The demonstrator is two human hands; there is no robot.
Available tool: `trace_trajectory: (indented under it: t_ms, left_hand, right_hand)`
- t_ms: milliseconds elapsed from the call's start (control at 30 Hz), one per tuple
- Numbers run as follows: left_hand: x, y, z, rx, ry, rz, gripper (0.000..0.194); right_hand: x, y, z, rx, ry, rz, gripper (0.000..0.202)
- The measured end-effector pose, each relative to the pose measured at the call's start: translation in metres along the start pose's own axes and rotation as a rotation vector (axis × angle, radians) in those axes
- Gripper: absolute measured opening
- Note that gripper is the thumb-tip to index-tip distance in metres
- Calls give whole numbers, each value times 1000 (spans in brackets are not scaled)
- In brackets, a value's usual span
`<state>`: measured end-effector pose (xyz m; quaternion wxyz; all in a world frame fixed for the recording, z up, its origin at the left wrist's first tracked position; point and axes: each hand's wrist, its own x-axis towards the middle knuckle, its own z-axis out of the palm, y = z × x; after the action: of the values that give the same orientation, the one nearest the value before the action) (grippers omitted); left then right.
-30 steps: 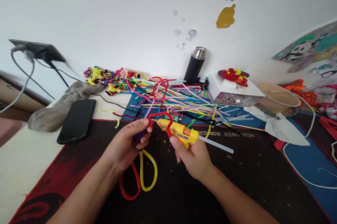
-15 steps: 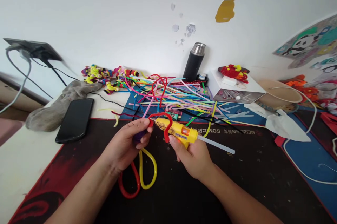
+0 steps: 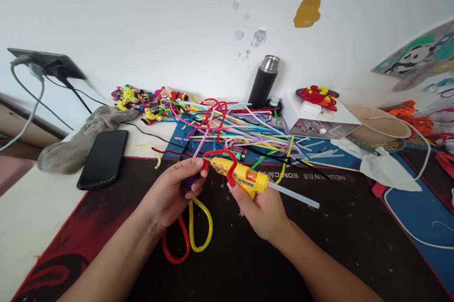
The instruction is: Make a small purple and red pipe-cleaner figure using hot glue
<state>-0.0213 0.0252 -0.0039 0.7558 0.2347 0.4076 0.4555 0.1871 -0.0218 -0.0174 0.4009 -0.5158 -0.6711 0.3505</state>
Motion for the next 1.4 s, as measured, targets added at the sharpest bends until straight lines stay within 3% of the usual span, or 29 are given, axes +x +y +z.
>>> trace_trajectory:
  t_ms: [533, 1033, 1400]
  left_hand:
    - [0, -1, -3, -2, -48, -25, 37]
    - [1, 0, -5, 8, -105, -24, 34]
    - [1, 1, -4, 3, -119, -25, 32]
  right_hand:
    - [0, -2, 0, -12, 22, -15, 41]
    - [3, -6, -1, -29, 21, -37, 30]
    - [0, -4, 0, -25, 46, 6, 38]
